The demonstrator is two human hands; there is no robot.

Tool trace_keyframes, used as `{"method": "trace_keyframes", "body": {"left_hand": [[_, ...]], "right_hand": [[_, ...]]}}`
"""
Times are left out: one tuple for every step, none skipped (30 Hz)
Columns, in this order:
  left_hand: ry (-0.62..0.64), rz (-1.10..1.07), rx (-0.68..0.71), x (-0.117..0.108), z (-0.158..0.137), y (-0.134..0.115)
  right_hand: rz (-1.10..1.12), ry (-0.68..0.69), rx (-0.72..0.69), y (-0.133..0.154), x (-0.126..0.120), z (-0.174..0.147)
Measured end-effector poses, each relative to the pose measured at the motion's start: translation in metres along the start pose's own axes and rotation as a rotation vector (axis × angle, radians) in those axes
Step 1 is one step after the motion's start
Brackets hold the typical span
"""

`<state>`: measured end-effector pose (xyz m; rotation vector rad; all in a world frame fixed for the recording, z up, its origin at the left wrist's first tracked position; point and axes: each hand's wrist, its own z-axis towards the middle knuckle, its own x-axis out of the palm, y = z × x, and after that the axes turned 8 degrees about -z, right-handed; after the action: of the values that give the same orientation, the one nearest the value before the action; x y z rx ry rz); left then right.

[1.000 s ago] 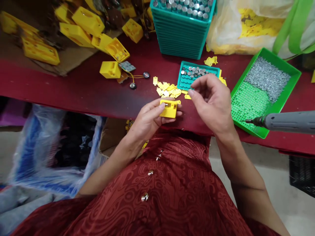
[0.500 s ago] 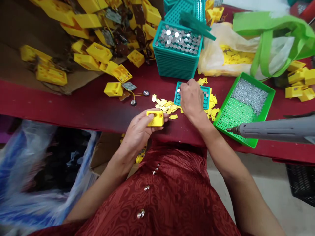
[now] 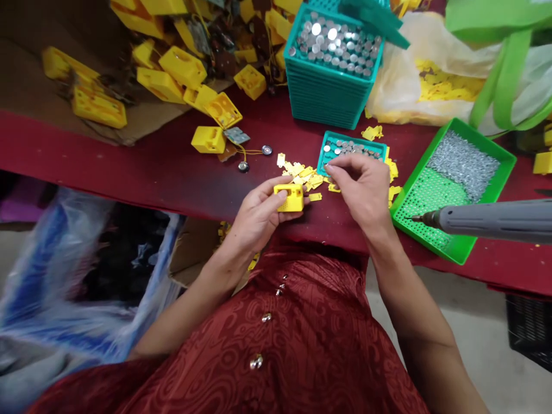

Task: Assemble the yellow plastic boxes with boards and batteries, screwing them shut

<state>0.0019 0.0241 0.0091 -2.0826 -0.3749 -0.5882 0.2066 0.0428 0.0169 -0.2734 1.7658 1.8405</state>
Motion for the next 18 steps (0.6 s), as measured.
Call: {"method": "trace_keyframes", "body": {"left_hand": [[0.007,-0.003,-0.005,0.001,0.0,0.001],[0.014,-0.006,-0.01,0.002,0.0,0.002],[0.021,-0.009,-0.014,0.003,0.0,0.003],[0.024,-0.011,-0.016,0.004,0.0,0.003],[0.027,-0.011,-0.017,0.005,0.0,0.004],[0.031,-0.009,-0.016,0.005,-0.001,0.005],[0.035,-0.007,-0.012,0.006,-0.002,0.006],[0.042,-0.004,-0.004,0.007,-0.002,0.007],[0.053,-0.001,0.007,0.007,-0.003,0.008],[0.065,0.003,0.021,0.008,-0.003,0.009],[0.077,0.011,0.037,0.008,-0.003,0.01],[0.087,0.022,0.054,0.008,-0.003,0.012],[0.094,0.036,0.07,0.008,-0.004,0.013],[0.101,0.051,0.085,0.008,-0.004,0.014],[0.104,0.068,0.1,0.008,-0.004,0.016],[0.107,0.086,0.113,0.008,-0.004,0.017],[0.109,0.106,0.128,0.008,-0.005,0.019],[0.107,0.133,0.146,0.008,-0.005,0.02]], "right_hand": [[0.044,0.019,0.004,0.004,0.0,-0.008],[0.077,0.036,-0.008,0.008,0.0,-0.015],[0.098,0.048,-0.027,0.012,0.002,-0.022],[0.108,0.06,-0.048,0.016,0.004,-0.028],[0.108,0.073,-0.063,0.02,0.006,-0.033],[0.102,0.083,-0.073,0.022,0.009,-0.038],[0.092,0.094,-0.073,0.025,0.012,-0.041],[0.085,0.102,-0.068,0.026,0.014,-0.044],[0.084,0.106,-0.061,0.027,0.017,-0.045],[0.086,0.107,-0.055,0.026,0.019,-0.046],[0.086,0.107,-0.048,0.026,0.021,-0.047],[0.086,0.106,-0.041,0.025,0.022,-0.047],[0.084,0.102,-0.032,0.024,0.023,-0.047],[0.082,0.096,-0.026,0.023,0.023,-0.047],[0.078,0.09,-0.022,0.022,0.024,-0.048],[0.072,0.083,-0.018,0.021,0.024,-0.048],[0.061,0.075,-0.016,0.02,0.024,-0.049],[0.042,0.067,-0.016,0.02,0.024,-0.05]]}}
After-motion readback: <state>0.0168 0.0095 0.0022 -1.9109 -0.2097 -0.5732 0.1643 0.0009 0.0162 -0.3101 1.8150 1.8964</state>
